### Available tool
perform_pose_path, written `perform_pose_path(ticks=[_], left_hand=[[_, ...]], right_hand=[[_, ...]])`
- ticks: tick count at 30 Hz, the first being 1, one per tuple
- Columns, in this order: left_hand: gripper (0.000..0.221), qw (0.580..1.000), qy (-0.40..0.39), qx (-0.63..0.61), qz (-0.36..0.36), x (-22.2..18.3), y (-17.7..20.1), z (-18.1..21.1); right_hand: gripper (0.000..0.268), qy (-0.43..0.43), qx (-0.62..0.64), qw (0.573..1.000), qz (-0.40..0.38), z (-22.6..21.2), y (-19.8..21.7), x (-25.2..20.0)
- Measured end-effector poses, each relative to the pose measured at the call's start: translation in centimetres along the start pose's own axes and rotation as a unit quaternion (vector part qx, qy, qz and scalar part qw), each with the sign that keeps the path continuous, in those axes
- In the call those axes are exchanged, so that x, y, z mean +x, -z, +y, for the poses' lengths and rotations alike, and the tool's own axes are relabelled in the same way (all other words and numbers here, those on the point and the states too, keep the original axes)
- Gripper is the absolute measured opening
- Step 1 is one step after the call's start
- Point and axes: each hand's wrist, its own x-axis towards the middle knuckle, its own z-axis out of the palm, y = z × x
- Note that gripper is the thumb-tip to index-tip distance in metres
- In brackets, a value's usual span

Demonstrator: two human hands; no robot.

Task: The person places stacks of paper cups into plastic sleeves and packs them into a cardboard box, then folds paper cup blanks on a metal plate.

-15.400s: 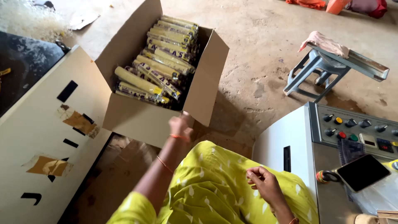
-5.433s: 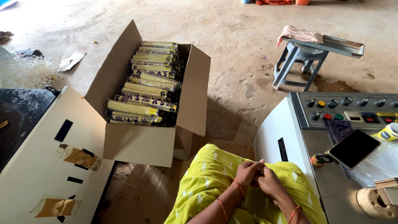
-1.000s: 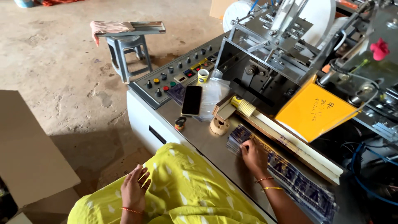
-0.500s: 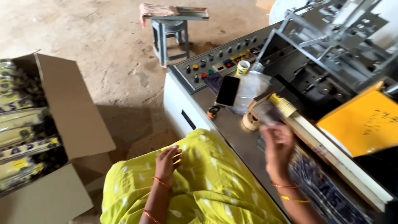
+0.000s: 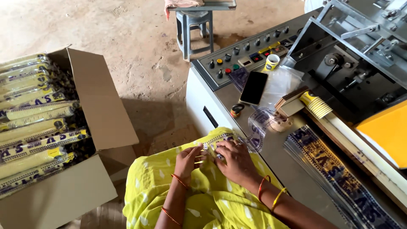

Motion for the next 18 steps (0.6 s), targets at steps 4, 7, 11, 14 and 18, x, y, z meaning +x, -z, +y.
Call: perform_pose_path(ticks=[4,7,11,14,18], left_hand=[[0.031,0.999,0.024,0.023,-0.003,-0.9,0.0,0.4],[0.028,0.999,0.010,0.000,-0.035,1.0,1.3,-1.8],[0.024,0.997,-0.058,0.055,-0.004,2.8,1.5,-4.0],[0.027,0.982,-0.134,0.129,0.021,2.4,1.0,-3.8],[0.029,0.971,-0.169,0.167,0.038,0.1,-0.3,-1.8]], right_hand=[[0.031,0.019,-0.014,1.000,-0.008,-0.6,0.5,0.0],[0.036,0.054,-0.015,0.998,0.000,-1.0,0.8,0.3],[0.029,0.036,0.009,0.999,0.005,-1.0,0.7,0.3],[0.021,0.011,0.031,0.999,-0.003,-1.0,0.6,0.9],[0.017,-0.032,0.121,0.992,-0.002,-1.5,0.8,1.9]])
